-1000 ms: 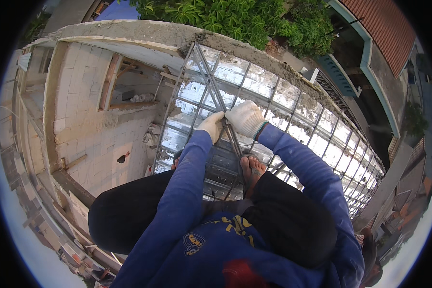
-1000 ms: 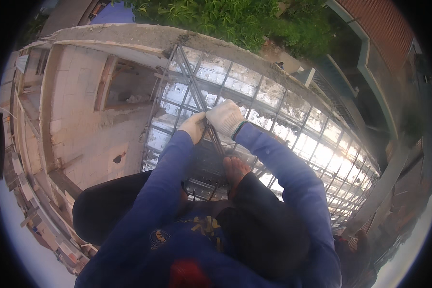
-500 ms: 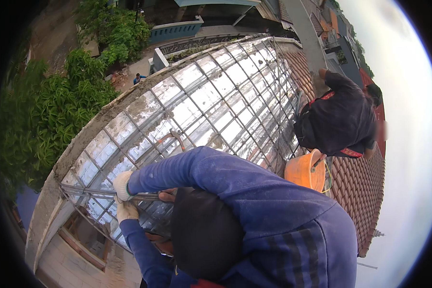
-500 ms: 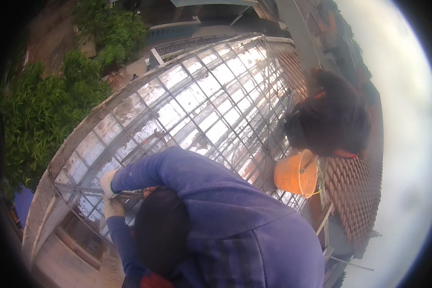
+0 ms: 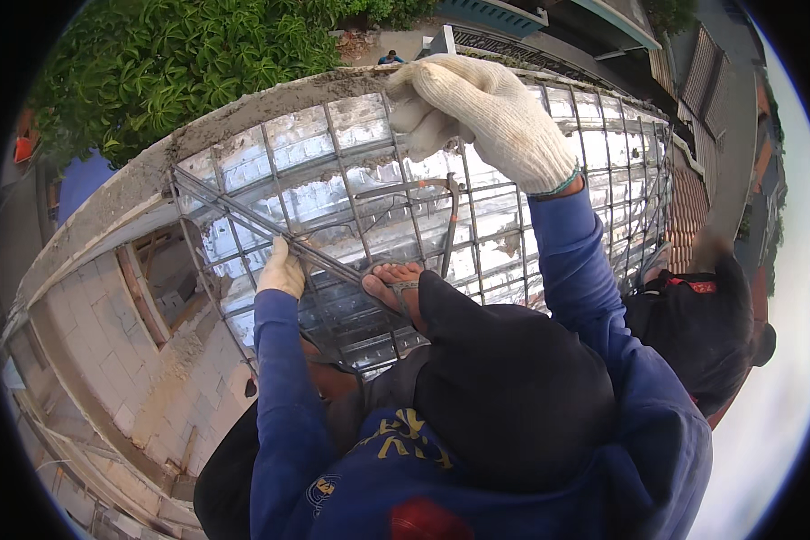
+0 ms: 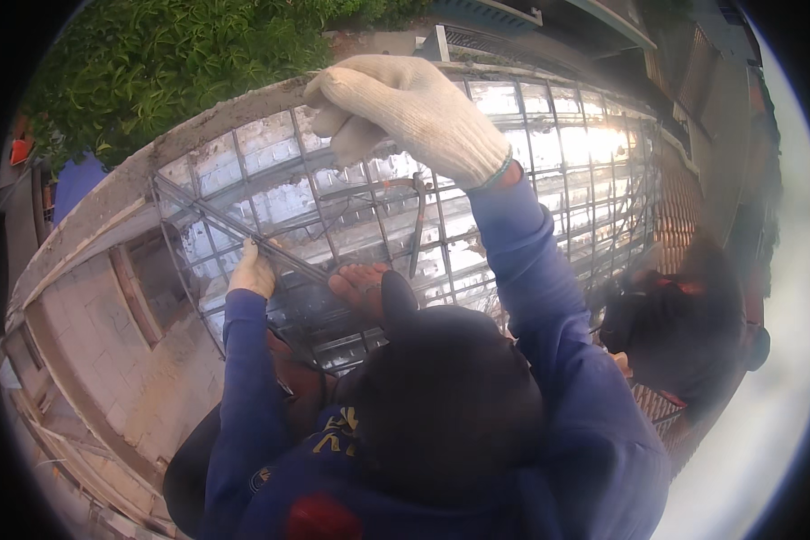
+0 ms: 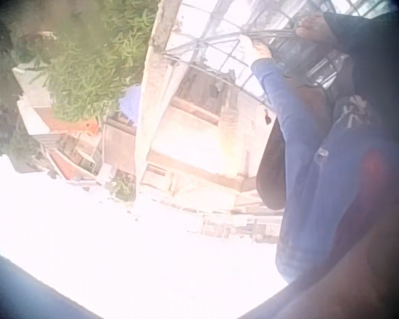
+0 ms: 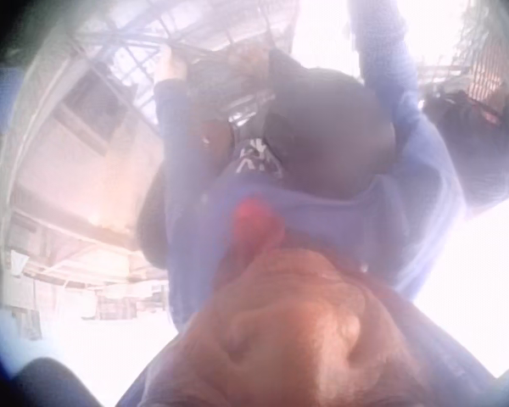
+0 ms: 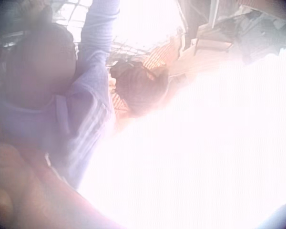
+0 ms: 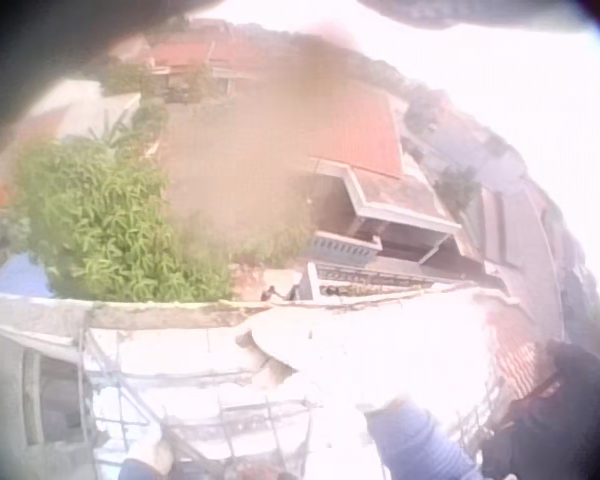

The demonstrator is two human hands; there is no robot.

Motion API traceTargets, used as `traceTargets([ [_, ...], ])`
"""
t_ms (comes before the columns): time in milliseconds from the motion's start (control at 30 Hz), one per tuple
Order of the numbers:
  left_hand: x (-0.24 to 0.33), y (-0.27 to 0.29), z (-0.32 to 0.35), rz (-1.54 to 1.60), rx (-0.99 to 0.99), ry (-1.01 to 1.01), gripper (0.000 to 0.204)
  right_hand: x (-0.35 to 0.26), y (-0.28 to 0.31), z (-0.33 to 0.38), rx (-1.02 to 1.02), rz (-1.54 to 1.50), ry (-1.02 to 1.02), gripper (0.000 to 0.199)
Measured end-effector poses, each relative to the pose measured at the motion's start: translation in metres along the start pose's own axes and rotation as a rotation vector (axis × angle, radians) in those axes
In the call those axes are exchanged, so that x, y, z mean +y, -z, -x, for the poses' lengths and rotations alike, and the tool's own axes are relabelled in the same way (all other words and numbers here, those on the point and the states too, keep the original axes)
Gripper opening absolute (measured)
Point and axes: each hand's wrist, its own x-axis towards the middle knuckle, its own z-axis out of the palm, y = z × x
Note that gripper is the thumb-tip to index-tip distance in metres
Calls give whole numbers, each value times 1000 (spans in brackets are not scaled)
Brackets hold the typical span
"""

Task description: The person uses pliers to cut and bend metal rods while assembling a metal grid structure on a roof. The person secures the rods to the existing framework.

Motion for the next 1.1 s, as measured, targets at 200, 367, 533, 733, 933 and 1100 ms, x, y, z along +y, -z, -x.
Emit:
traceTargets([
  [200,-5,-24,10,12,17,31,43,71,75,78,267,435,-613,48],
  [367,-3,-19,14,78,42,49,43,222,22,122,-25,790,-753,68],
  [533,-8,-2,-2,150,-43,44,46,269,-20,124,389,666,-669,37],
  [733,-14,5,-11,355,-93,199,43,234,-15,121,696,221,-571,32],
  [933,-25,52,-46,1131,-220,659,37,184,9,112,534,453,-440,42],
  [1100,-29,66,-66,1050,-324,669,39,166,9,68,752,105,-436,41],
])
